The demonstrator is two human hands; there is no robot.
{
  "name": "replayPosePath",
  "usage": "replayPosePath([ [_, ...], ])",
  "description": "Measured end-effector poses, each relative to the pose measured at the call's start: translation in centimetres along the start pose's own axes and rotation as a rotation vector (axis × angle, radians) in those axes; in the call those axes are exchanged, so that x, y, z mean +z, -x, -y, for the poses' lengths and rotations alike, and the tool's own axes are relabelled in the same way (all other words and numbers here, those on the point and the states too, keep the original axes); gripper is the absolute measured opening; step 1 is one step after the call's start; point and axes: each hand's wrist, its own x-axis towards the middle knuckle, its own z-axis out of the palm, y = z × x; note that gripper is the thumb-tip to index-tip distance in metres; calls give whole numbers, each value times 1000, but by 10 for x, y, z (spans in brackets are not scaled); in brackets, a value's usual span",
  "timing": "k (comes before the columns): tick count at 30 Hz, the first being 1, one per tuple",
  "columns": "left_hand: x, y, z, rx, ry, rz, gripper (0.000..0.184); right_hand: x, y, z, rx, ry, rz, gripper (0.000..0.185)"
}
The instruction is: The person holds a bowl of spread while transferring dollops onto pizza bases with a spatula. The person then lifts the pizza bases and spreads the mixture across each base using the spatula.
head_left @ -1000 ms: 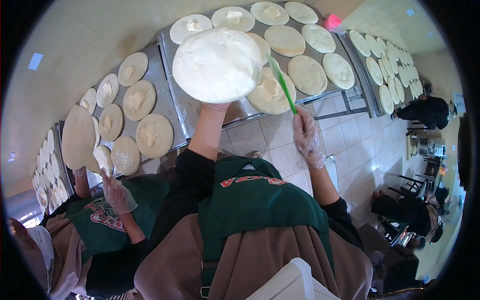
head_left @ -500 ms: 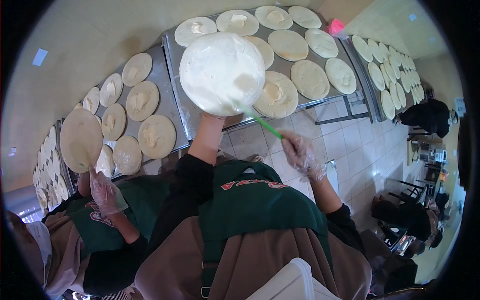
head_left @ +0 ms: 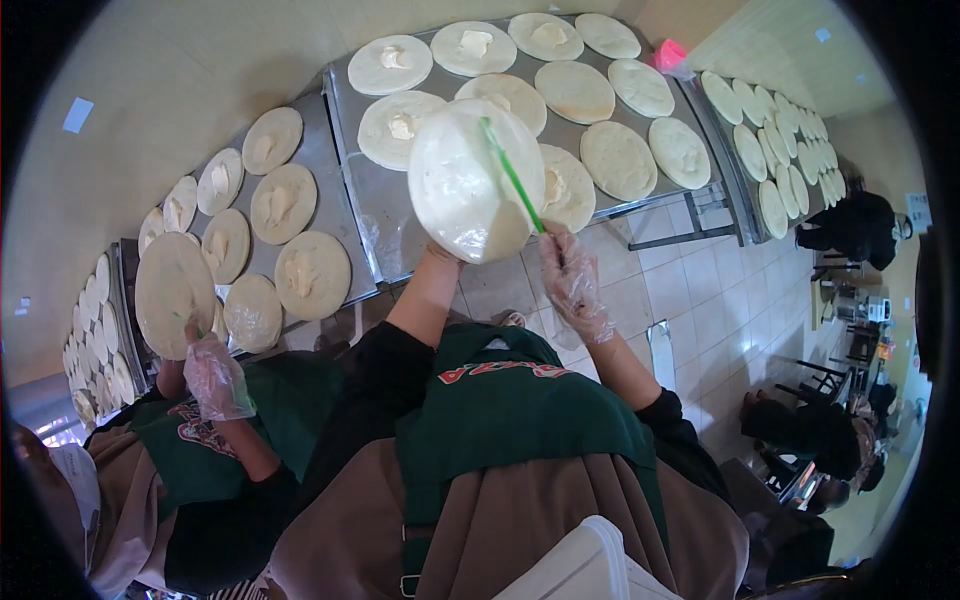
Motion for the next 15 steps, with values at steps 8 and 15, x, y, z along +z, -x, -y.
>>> replayPosePath([
  [8,7,8,-6,-39,252,169,52,3,5,19,-159,-104,131,20],
  [15,17,11,-7,-110,265,212,54,19,12,13,-284,125,157,22],
])
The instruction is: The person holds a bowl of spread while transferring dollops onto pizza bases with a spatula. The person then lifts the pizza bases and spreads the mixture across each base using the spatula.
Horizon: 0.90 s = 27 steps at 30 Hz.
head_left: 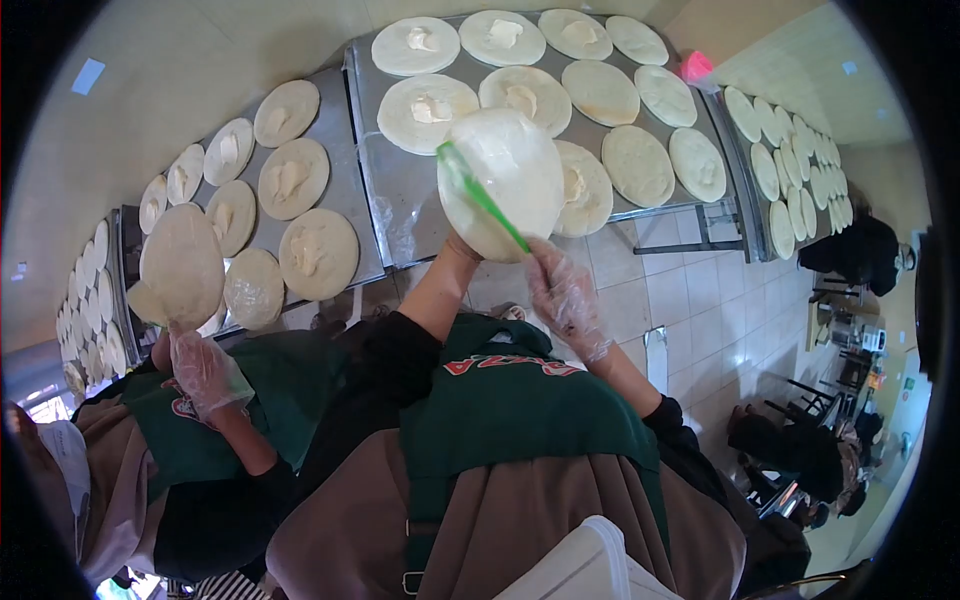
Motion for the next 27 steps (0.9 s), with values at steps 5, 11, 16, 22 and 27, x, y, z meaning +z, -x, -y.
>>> replayPosePath([
  [5,3,8,-4,21,88,-59,56,7,4,18,-17,-14,269,24],
  [11,-1,32,-9,74,-139,-269,60,-7,3,10,265,-525,238,24],
  [16,-36,71,-34,129,135,-304,66,-37,1,-1,633,-896,114,25],
  [22,-49,81,-47,282,-11,-496,61,-57,8,-32,691,-1056,-75,33],
  [27,-52,72,-55,282,-86,-609,55,-66,10,-41,662,-1089,-98,30],
])
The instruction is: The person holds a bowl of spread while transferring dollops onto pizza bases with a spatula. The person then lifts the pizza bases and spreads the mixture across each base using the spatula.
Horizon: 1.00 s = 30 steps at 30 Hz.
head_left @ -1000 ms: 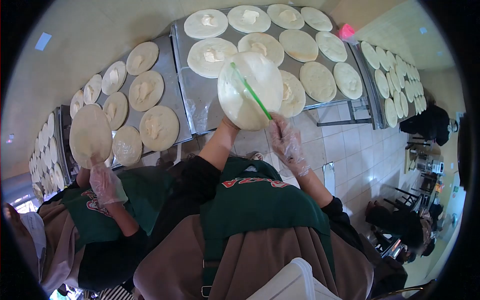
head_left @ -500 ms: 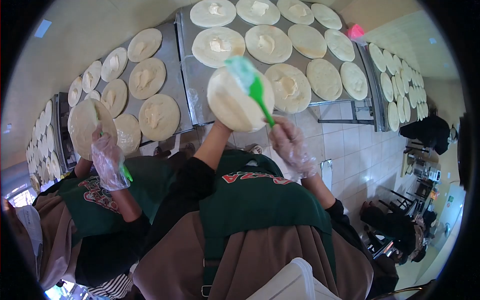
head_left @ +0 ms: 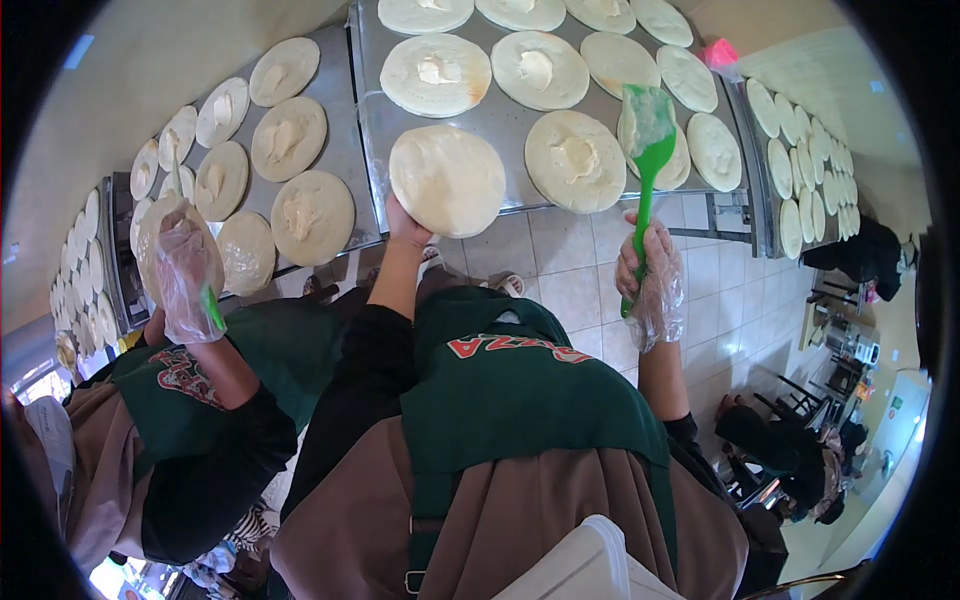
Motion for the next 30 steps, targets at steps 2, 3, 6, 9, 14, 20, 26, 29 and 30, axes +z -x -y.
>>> replayPosePath([
  [2,1,-2,-7,47,-383,-179,53,-3,0,0,-3,4,-12,30],
  [3,-9,-6,-13,45,-386,-177,53,-5,-1,0,-3,-3,-2,30],
  [6,-24,-7,-34,58,-304,-353,56,-4,0,-1,6,-8,-12,33],
  [9,-12,-5,-48,-6,-548,-397,66,-3,-1,-1,13,-1,-32,36],
  [14,-2,-9,-66,-14,-905,-391,77,-3,-5,0,7,11,-22,35],
  [20,-8,-31,-91,62,-1304,-460,74,-1,-5,1,12,-5,-65,34],
  [26,18,-71,-102,121,-741,-471,56,1,-4,1,20,-9,-122,30],
  [29,32,-105,-94,69,-531,-525,57,7,-5,-1,-4,-26,-138,30],
  [30,36,-118,-91,67,-533,-519,57,10,-5,-2,-3,-26,-162,30],
])
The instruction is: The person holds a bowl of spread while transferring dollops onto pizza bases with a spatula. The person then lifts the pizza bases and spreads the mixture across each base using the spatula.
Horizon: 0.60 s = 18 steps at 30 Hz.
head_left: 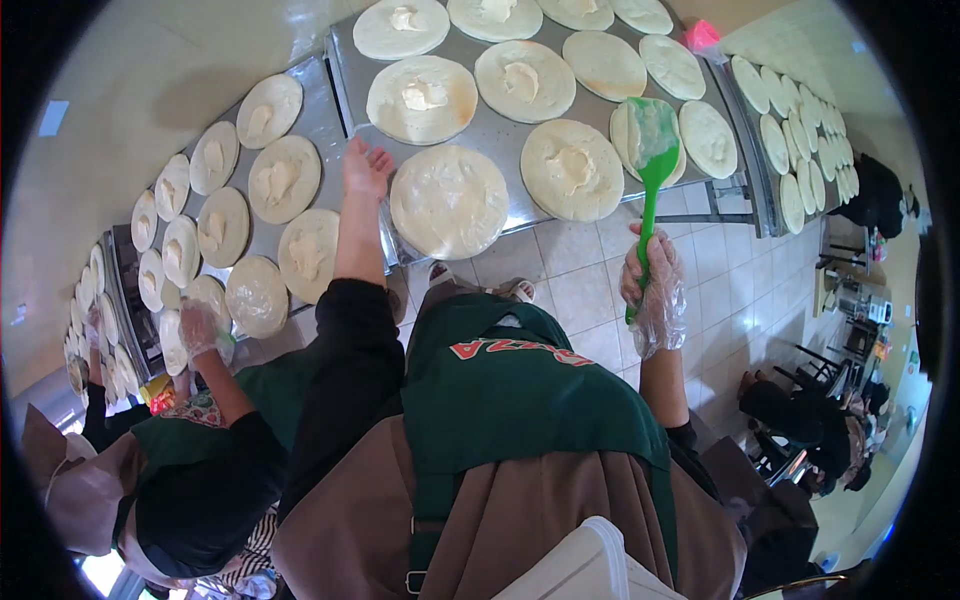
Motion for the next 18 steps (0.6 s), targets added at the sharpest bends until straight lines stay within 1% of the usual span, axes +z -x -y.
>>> replayPosePath([
  [2,19,-17,-3,-79,-16,-64,59,6,2,-1,-7,-2,-27,30],
  [3,26,-25,-6,-78,-17,-56,59,9,3,-1,-12,8,-34,30],
  [5,37,-40,-12,-169,-45,-143,56,15,5,-3,-25,16,-46,30],
  [6,40,-46,-12,-171,-49,-136,56,18,6,-5,-26,7,-48,29],
  [8,46,-49,-16,-308,109,-15,54,24,6,-8,-33,-5,-57,29],
  [9,50,-47,-18,-312,102,-9,54,27,6,-11,-19,-16,-71,29],
  [11,57,-40,-17,-216,19,132,51,33,7,-15,-3,-29,-101,29],
  [15,76,-45,-23,-318,42,206,53,48,6,-26,9,-18,-134,30],
  [17,85,-42,-23,-158,49,358,54,55,5,-31,7,-17,-132,31],
  [18,85,-45,-21,-85,122,496,55,59,5,-33,13,-16,-127,31],
])
